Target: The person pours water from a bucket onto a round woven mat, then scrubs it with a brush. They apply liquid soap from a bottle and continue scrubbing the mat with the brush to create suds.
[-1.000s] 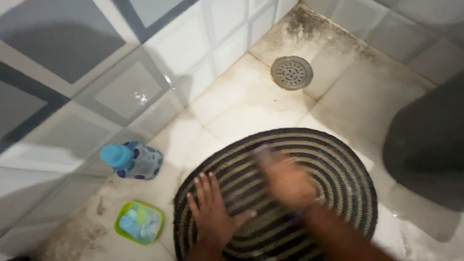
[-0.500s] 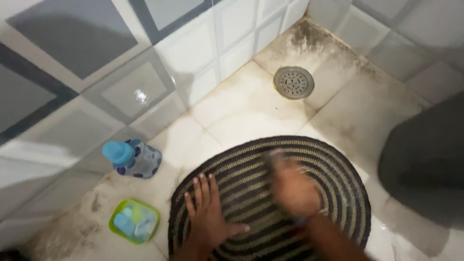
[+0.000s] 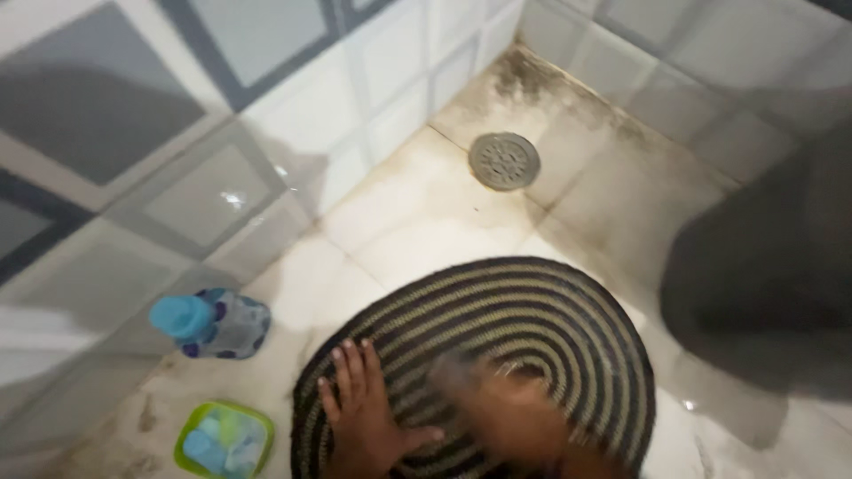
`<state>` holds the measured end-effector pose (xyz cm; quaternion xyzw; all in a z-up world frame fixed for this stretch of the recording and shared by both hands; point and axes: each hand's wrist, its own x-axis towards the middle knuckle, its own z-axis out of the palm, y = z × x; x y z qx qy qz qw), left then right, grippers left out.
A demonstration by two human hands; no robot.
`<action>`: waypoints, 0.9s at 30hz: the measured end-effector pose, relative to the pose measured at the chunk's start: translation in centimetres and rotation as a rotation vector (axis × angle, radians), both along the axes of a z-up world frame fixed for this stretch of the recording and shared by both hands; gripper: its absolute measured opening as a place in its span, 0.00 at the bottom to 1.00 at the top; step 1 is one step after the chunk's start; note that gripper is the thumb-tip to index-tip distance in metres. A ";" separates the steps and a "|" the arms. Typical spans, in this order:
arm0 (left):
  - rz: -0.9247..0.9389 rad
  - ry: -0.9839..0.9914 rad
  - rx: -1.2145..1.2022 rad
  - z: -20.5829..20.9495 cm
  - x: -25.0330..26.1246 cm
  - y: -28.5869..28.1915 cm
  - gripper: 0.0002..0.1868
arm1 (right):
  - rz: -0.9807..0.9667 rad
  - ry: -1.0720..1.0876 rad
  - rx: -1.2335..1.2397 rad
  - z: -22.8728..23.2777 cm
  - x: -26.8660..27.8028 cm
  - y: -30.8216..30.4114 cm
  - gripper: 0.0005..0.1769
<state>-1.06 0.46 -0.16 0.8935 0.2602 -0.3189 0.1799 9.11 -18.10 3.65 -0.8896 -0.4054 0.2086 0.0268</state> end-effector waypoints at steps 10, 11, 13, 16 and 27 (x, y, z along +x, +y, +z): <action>-0.007 0.053 -0.014 0.5 0.6 -0.1 0.90 | -0.781 0.001 -0.078 -0.3 7.9 -6.9 0.38; -0.004 0.031 -0.013 0.4 0.8 -0.1 0.90 | -0.757 0.043 -0.100 -1.0 6.9 -7.1 0.39; -0.028 0.008 -0.006 0.2 1.0 0.2 0.90 | -0.410 -0.188 -0.019 -1.5 7.7 -9.3 0.40; -0.003 -0.108 -0.047 -0.3 1.1 0.3 0.91 | -0.650 -0.128 -0.118 -1.0 9.5 -10.8 0.37; -0.244 -0.198 -0.042 -0.9 4.4 3.8 0.91 | -0.748 0.006 -0.071 -1.0 -1.1 -7.5 0.43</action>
